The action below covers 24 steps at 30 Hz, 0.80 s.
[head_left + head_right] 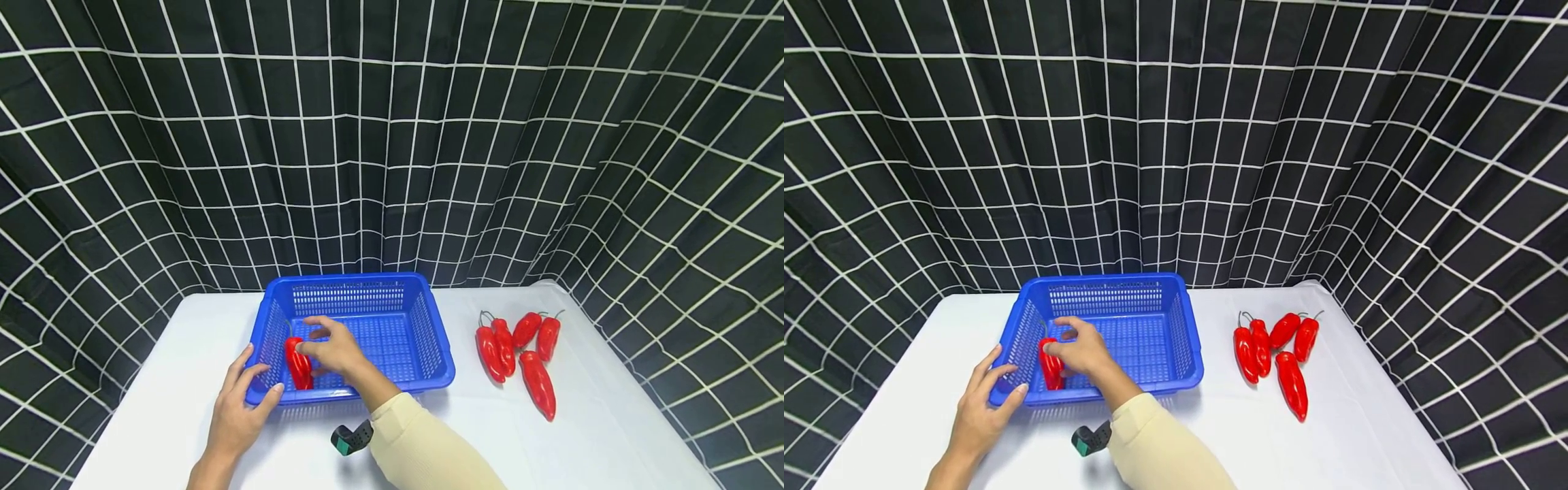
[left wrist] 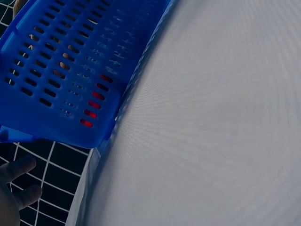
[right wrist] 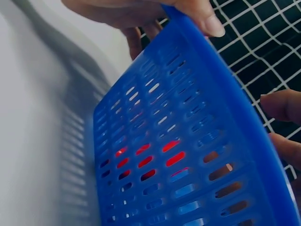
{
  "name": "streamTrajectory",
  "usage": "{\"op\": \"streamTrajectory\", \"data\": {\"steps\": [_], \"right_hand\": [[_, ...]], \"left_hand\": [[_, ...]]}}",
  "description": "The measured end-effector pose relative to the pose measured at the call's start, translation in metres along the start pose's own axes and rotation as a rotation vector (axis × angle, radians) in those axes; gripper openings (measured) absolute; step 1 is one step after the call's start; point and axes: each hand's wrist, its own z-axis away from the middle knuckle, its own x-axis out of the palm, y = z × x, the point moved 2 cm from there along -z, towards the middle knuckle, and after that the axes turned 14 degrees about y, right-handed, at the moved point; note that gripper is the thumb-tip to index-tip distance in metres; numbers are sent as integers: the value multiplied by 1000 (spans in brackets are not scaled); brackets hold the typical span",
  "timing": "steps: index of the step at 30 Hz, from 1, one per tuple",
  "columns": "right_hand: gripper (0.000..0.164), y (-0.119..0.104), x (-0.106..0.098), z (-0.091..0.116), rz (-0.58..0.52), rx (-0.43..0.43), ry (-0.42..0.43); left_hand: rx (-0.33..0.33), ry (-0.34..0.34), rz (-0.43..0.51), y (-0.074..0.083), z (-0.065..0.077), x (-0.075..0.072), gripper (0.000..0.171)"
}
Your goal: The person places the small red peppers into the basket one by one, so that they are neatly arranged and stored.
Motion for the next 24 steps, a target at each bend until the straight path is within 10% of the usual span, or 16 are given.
{"op": "streamTrajectory", "data": {"steps": [24], "right_hand": [[54, -29, -29, 50, -233, -205, -123]], "left_hand": [[7, 1, -11, 0, 1, 0, 35]]}}
